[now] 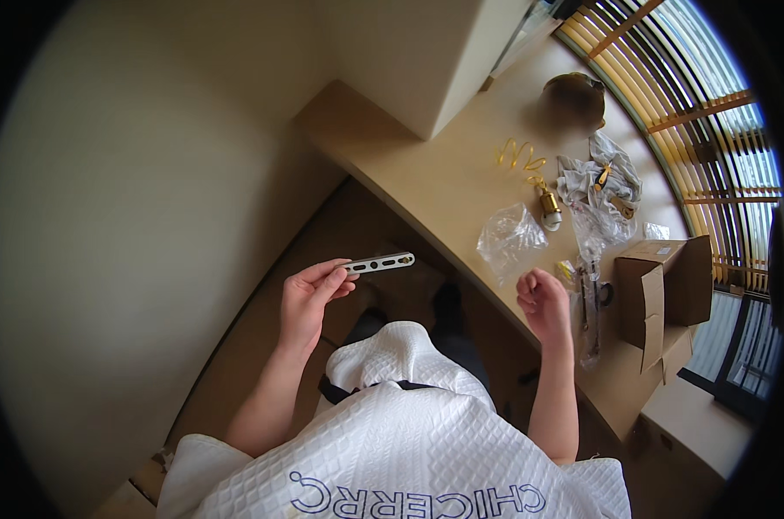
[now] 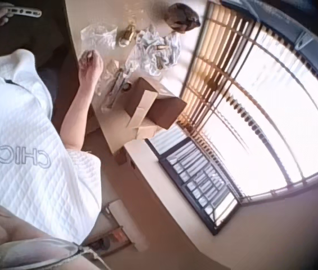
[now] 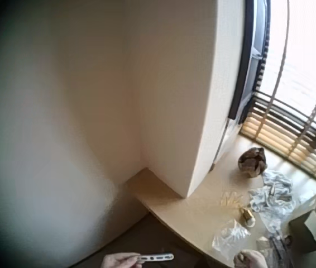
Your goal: The person carries a cat and a cardboard box into a room, then sets up a work area on a desk. They unpack a light fixture and its components, then proceed to connect the electrical wires to a wall-mounted junction box. The person also retrieves additional parts from a drawer and continues assembling the fixture.
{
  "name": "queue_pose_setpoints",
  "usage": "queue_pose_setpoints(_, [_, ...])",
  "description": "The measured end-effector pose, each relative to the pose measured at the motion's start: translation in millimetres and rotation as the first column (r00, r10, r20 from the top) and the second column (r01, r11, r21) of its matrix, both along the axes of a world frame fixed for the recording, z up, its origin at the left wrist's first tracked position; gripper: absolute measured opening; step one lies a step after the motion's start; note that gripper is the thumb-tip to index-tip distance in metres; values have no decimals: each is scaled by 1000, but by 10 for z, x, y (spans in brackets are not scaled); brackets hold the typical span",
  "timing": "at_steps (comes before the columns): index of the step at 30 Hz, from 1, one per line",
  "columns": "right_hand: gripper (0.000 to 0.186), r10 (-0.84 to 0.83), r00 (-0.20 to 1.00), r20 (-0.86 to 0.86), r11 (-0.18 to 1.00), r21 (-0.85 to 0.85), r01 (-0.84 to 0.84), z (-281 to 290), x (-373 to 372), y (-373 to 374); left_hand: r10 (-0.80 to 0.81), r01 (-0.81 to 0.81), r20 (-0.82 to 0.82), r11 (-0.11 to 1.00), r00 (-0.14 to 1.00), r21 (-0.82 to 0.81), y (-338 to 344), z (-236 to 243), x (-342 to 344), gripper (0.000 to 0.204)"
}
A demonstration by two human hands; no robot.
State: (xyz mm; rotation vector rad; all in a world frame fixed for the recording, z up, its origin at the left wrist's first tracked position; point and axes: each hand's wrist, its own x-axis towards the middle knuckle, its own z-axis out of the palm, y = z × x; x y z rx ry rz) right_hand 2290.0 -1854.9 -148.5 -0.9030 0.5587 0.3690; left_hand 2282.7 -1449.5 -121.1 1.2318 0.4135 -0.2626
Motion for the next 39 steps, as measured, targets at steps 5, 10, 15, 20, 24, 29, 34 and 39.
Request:
queue_pose_setpoints(5, [42, 97, 995, 22, 995, -37, -96, 388, -80, 1215, -95, 97, 61, 995, 994, -29, 344, 194, -85, 22])
queue_pose_setpoints(10, [28, 249, 940, 234, 879, -462, -117, 710, -80, 1766, -179, 184, 92, 981, 980, -53, 346, 385, -79, 23])
queue_pose_setpoints(15, [20, 376, 880, 291, 766, -632, -118, 844, -93, 1802, -204, 210, 97, 976, 974, -51, 226, 423, 5, 23])
queue_pose_setpoints(20, [15, 308, 906, 289, 798, -597, -81, 768, 41, 1703, -292, 290, 146, 956, 945, 38, 88, 497, 264, 23])
queue_pose_setpoints(24, [13, 304, 888, 345, 818, -572, -57, 721, 347, 1444, -349, 335, 142, 936, 926, 113, -136, 508, 669, 21])
queue_pose_setpoints(29, [17, 299, 901, 315, 849, -518, -100, 834, 867, 988, -362, 346, 108, 927, 926, 146, -575, 638, 1231, 22])
queue_pose_setpoints(34, [17, 270, 886, 377, 830, -557, -15, 1234, 1304, 516, -416, 378, 116, 891, 902, 253, -1062, 1208, 1645, 21])
queue_pose_setpoints(39, [17, 179, 893, 414, 848, -525, 73, 1855, 1475, 159, -406, 373, 116, 898, 906, 231, -1517, 1800, 1850, 22])
